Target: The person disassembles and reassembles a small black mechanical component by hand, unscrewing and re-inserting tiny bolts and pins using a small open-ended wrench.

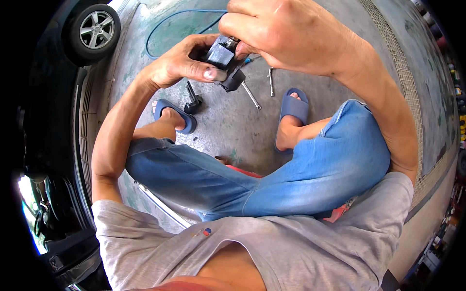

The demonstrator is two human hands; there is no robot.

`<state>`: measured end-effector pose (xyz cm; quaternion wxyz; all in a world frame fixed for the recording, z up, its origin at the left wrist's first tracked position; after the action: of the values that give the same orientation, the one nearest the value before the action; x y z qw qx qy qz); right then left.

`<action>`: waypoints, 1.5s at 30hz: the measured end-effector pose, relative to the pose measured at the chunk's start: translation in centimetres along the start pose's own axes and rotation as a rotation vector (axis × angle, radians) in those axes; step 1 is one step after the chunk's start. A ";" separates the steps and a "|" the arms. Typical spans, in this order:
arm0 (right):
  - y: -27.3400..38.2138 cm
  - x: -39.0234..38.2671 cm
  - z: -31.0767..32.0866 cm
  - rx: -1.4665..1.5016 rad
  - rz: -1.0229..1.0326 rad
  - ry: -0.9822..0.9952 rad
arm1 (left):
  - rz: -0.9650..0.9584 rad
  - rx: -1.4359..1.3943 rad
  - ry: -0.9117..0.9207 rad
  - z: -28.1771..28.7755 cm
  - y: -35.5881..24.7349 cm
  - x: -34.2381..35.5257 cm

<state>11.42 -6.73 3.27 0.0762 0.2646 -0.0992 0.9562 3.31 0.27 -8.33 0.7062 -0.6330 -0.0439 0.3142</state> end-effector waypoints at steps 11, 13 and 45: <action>0.9 0.7 -1.3 0.005 0.032 0.050 | 0.058 -0.026 0.024 -0.4 0.8 -0.2; 0.6 0.4 -1.5 -0.020 0.029 0.049 | 0.052 -0.002 0.016 -0.3 0.7 -0.3; -6.9 -4.9 -2.7 0.715 -0.876 -0.306 | -0.022 0.425 -0.779 4.3 -4.2 -4.2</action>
<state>15.60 0.17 -0.54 0.3552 0.4251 0.3382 0.7607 -0.41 1.88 -2.24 0.7548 -0.3075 -0.2477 0.5237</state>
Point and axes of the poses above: each hand's wrist, its own x-axis towards the middle knuckle, its own z-axis out of the back of the hand, y = z × x, the point moved 10 cm from there along x, towards the middle knuckle, and after that the axes turned 15 degrees about z, right-handed, at the moved point
